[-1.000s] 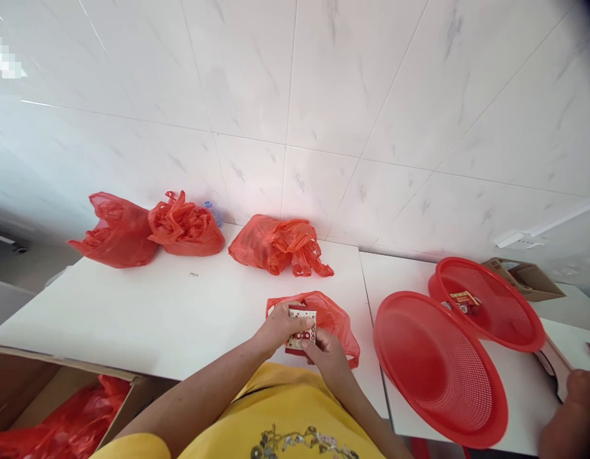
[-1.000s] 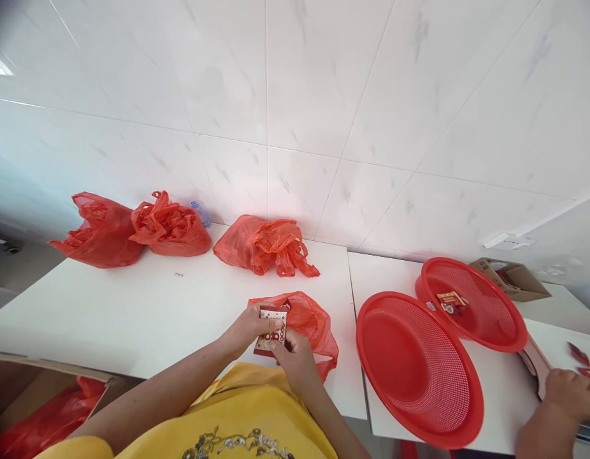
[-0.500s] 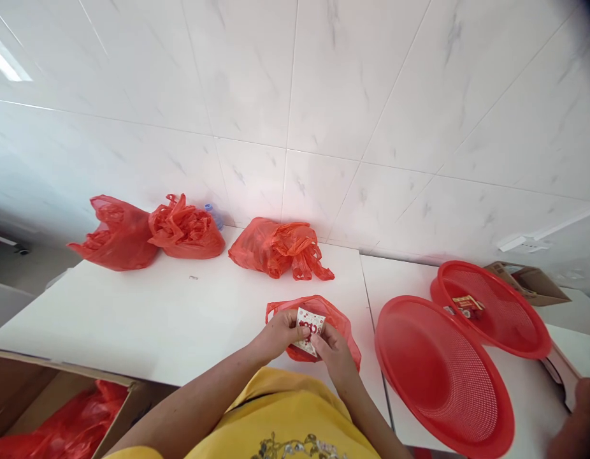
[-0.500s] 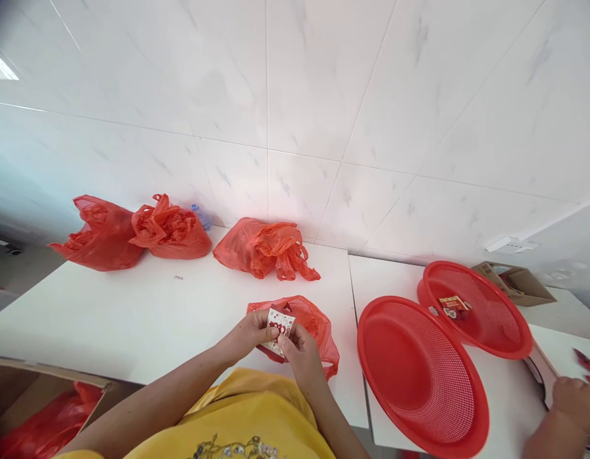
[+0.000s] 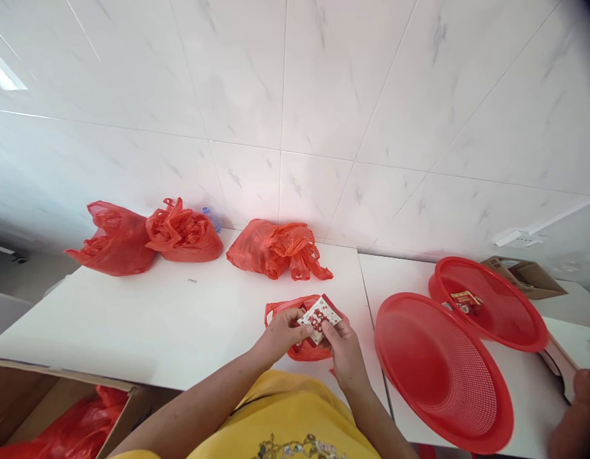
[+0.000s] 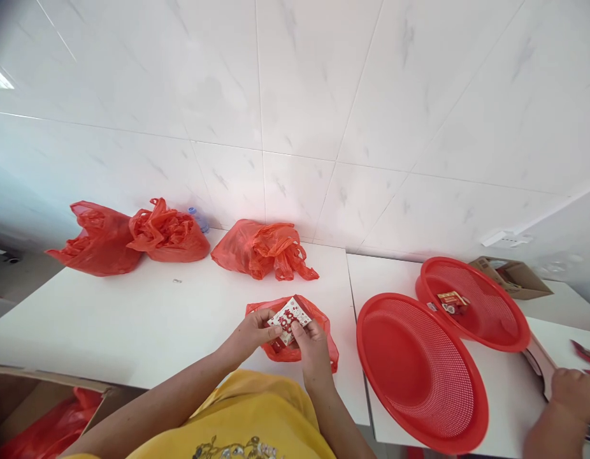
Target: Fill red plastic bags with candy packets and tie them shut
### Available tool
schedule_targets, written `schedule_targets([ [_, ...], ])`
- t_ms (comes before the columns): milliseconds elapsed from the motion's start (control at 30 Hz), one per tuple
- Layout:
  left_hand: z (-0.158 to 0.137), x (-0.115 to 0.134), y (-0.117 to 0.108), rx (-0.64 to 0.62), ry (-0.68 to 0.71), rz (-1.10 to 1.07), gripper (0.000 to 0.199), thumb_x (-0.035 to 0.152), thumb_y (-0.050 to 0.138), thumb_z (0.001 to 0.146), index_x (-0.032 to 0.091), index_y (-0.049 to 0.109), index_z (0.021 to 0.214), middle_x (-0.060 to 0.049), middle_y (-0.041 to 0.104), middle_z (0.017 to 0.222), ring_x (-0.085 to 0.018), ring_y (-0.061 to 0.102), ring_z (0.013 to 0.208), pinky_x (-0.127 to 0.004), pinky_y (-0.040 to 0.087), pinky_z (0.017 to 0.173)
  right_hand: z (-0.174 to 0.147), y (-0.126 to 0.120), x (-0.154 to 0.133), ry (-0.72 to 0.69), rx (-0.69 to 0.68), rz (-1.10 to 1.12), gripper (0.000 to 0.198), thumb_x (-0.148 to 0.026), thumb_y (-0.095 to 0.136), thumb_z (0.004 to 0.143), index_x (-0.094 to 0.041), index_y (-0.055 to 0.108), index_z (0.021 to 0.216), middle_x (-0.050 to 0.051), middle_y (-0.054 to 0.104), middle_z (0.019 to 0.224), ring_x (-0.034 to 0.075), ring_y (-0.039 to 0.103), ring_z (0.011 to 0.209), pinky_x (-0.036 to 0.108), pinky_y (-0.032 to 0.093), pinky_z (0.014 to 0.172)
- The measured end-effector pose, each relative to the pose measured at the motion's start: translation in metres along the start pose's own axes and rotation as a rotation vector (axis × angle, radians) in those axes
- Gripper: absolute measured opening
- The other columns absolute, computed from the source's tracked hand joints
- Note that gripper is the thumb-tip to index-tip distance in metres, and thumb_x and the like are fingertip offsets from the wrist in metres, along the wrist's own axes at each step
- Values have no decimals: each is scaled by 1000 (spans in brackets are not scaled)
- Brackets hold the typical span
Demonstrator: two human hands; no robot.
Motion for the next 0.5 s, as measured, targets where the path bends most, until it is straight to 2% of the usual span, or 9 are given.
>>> schedule_targets([
  [133, -1, 2, -3, 68, -33, -3, 33, 42, 75, 71, 16, 59, 81, -5, 71, 74, -17, 64, 66, -29, 48, 66, -1, -1, -1, 18, -25, -89, 52, -56, 71, 72, -17, 65, 105, 9, 70, 92, 19, 61, 75, 30, 50, 65],
  [300, -2, 9, -7, 76, -10, 64, 20, 31, 71, 72, 16, 59, 76, -2, 69, 71, -15, 61, 63, -26, 46, 63, -2, -3, -12, -28, -75, -94, 46, -55, 61, 82, -20, 62, 113, 7, 69, 103, 18, 62, 83, 28, 49, 69],
  [500, -3, 9, -3, 50, -13, 105, 18, 24, 69, 68, 17, 54, 75, 3, 61, 62, -11, 54, 57, -22, 40, 56, -1, -1, -17, -6, -153, 2, 33, -46, 67, 81, -19, 66, 100, 6, 70, 94, 21, 64, 84, 34, 50, 78],
])
Point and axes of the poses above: each hand's wrist, its own z-axis towards the middle knuckle, its own y-axis out of the palm, x = y × z, the point moved 2 cm from there along z, towards the middle knuckle
